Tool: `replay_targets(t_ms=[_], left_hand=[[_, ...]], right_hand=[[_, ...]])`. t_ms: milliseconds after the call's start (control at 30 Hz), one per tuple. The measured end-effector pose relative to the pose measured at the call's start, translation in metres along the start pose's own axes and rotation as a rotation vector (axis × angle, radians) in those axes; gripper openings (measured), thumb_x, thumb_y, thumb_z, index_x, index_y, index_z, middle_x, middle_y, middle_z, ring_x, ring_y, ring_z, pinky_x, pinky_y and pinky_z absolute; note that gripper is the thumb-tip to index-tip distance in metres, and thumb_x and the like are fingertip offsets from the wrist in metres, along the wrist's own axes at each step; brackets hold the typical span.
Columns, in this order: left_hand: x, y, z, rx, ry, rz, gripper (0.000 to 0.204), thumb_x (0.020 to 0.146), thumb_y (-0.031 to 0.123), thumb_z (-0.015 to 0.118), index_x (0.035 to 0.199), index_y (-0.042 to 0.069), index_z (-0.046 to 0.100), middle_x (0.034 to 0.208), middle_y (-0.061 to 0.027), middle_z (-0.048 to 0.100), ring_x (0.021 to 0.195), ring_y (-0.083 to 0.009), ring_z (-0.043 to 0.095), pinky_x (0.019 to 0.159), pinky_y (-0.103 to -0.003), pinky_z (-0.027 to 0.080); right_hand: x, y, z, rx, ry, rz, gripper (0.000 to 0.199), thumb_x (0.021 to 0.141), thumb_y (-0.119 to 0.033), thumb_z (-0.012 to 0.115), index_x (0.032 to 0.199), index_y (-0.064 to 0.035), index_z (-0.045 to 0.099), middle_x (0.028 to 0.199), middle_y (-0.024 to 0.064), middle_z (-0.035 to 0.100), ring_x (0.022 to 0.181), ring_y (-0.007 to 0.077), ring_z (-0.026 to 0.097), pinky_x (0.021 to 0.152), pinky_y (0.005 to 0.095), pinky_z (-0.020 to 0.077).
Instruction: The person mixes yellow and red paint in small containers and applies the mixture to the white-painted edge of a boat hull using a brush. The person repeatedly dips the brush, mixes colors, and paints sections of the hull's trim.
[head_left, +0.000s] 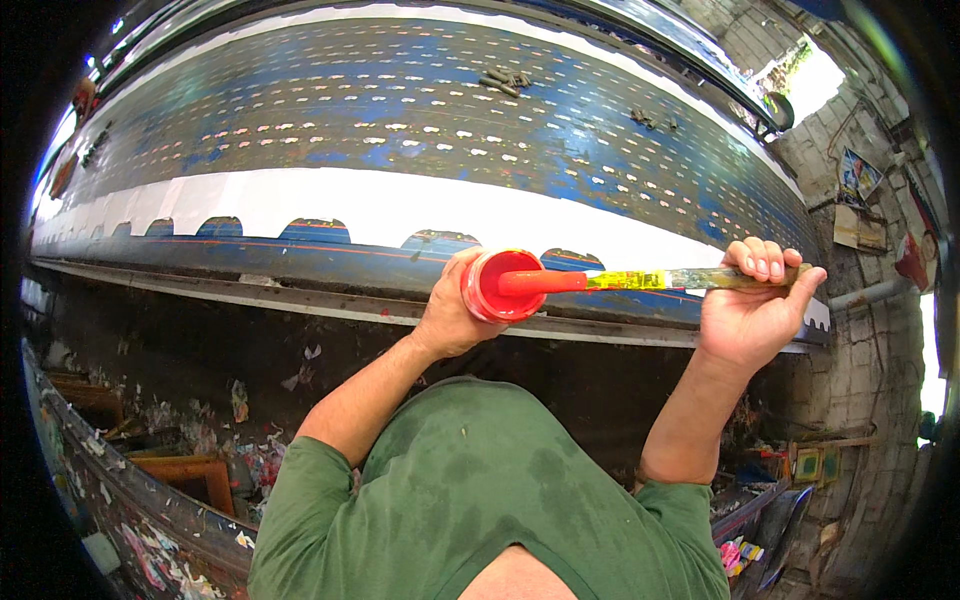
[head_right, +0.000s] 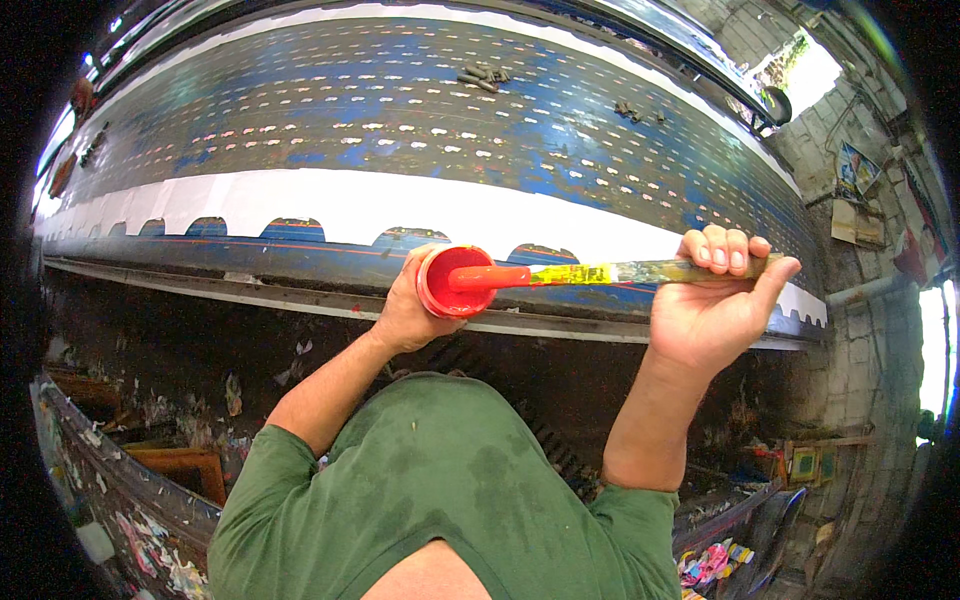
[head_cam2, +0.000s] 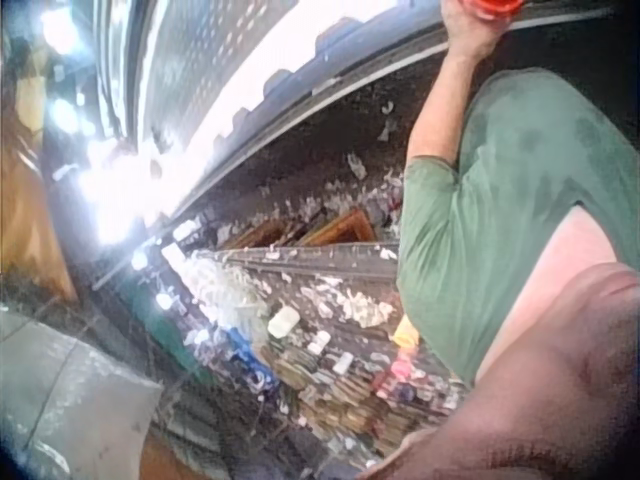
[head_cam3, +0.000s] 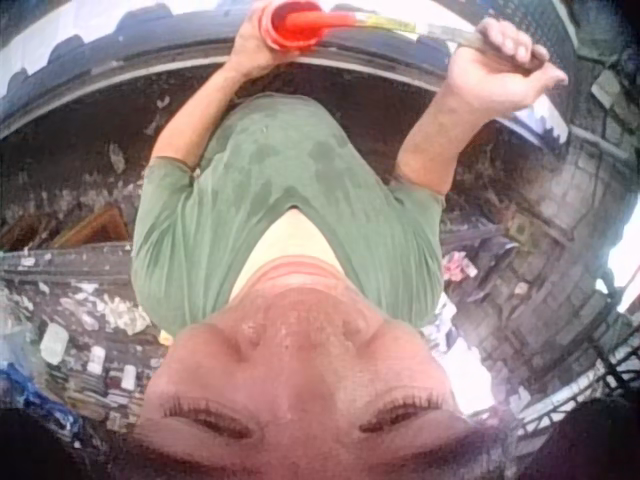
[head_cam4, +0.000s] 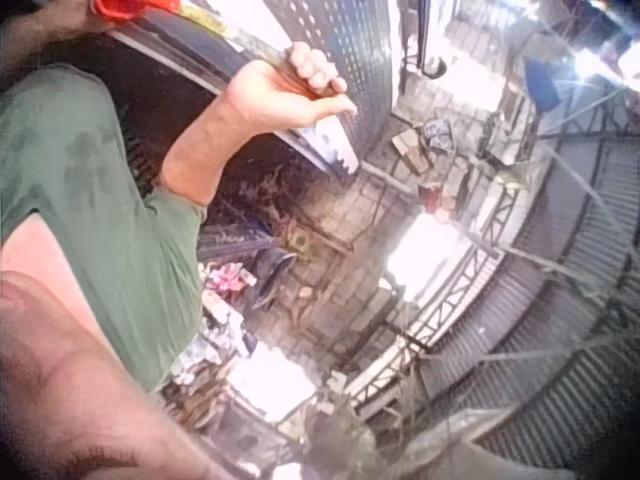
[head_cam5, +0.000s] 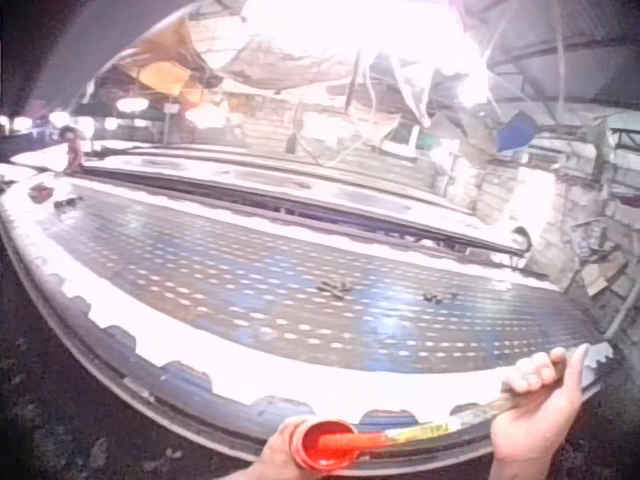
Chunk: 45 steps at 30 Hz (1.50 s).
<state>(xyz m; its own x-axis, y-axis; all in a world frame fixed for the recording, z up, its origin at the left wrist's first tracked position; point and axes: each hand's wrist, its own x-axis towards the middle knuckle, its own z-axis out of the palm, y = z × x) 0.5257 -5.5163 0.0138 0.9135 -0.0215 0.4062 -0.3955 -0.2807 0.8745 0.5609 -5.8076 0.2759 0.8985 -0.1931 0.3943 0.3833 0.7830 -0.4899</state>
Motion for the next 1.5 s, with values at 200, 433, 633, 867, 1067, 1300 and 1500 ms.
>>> replay_targets(t_ms=[200,433,633,867,1067,1300,1500], left_hand=[[0.003,0.001,0.000,-0.051,-0.046,-0.015,0.105,0.068,0.015,0.103,0.159,0.007,0.050,0.155,-0.0159,0.057,0.148,-0.0372,0.056,0.128,-0.049,0.045],[0.007,0.022,0.001,-0.021,-0.098,0.056,0.106,0.067,0.012,0.105,0.158,0.010,0.050,0.154,-0.0131,0.056,0.146,-0.0318,0.058,0.127,-0.046,0.046],[0.000,0.013,-0.011,-0.051,-0.022,0.006,0.104,0.069,0.014,0.106,0.157,0.010,0.051,0.153,-0.0132,0.058,0.145,-0.0328,0.059,0.125,-0.047,0.048],[-0.004,0.010,-0.021,-0.008,-0.002,0.042,0.102,0.069,0.016,0.105,0.156,0.009,0.053,0.153,-0.0142,0.060,0.145,-0.0350,0.058,0.126,-0.048,0.047],[-0.006,0.008,-0.035,-0.005,0.001,0.045,0.099,0.070,0.019,0.104,0.155,0.009,0.056,0.152,-0.0159,0.060,0.148,-0.0372,0.056,0.128,-0.050,0.045],[-0.008,0.009,-0.036,-0.019,-0.036,0.008,0.100,0.070,0.021,0.105,0.156,0.010,0.055,0.154,-0.0162,0.059,0.149,-0.0374,0.054,0.129,-0.050,0.044],[-0.007,0.008,-0.045,-0.014,-0.049,0.025,0.102,0.069,0.020,0.105,0.157,0.009,0.054,0.154,-0.0160,0.059,0.149,-0.0369,0.055,0.128,-0.050,0.046]], right_hand=[[-0.007,-0.008,0.013,-0.028,-0.085,-0.045,0.049,0.118,-0.050,0.061,0.101,-0.0049,0.066,0.081,0.0014,0.047,0.077,0.0164,0.045,0.074,0.0325,0.0447],[-0.059,0.103,0.014,-0.310,-0.459,-0.250,0.070,0.120,-0.066,0.038,0.111,-0.0025,0.065,0.086,0.0082,0.055,0.076,0.0217,0.058,0.072,0.0390,0.0574],[-0.082,0.140,0.016,-0.159,-0.546,0.090,0.077,0.116,-0.075,0.035,0.091,-0.0051,0.057,0.079,0.0055,0.052,0.065,0.0175,0.051,0.061,0.0354,0.0464],[-0.059,0.141,0.034,-0.402,-0.631,0.022,0.079,0.113,-0.080,0.034,0.086,-0.0085,0.052,0.069,0.0021,0.045,0.057,0.0139,0.039,0.053,0.0323,0.0361],[-0.074,0.144,0.034,-0.343,-0.837,0.325,0.080,0.114,-0.078,0.036,0.081,-0.0078,0.055,0.068,0.0046,0.052,0.061,0.0176,0.048,0.060,0.0357,0.0388],[-0.062,0.147,0.056,-0.173,-0.659,0.120,0.087,0.110,-0.085,0.037,0.076,-0.0066,0.055,0.066,0.0036,0.051,0.058,0.0183,0.046,0.058,0.0367,0.0371],[-0.049,0.129,0.048,-0.272,-0.869,0.290,0.087,0.111,-0.084,0.036,0.078,-0.0055,0.056,0.067,0.0027,0.050,0.058,0.0174,0.045,0.055,0.0372,0.0354]])
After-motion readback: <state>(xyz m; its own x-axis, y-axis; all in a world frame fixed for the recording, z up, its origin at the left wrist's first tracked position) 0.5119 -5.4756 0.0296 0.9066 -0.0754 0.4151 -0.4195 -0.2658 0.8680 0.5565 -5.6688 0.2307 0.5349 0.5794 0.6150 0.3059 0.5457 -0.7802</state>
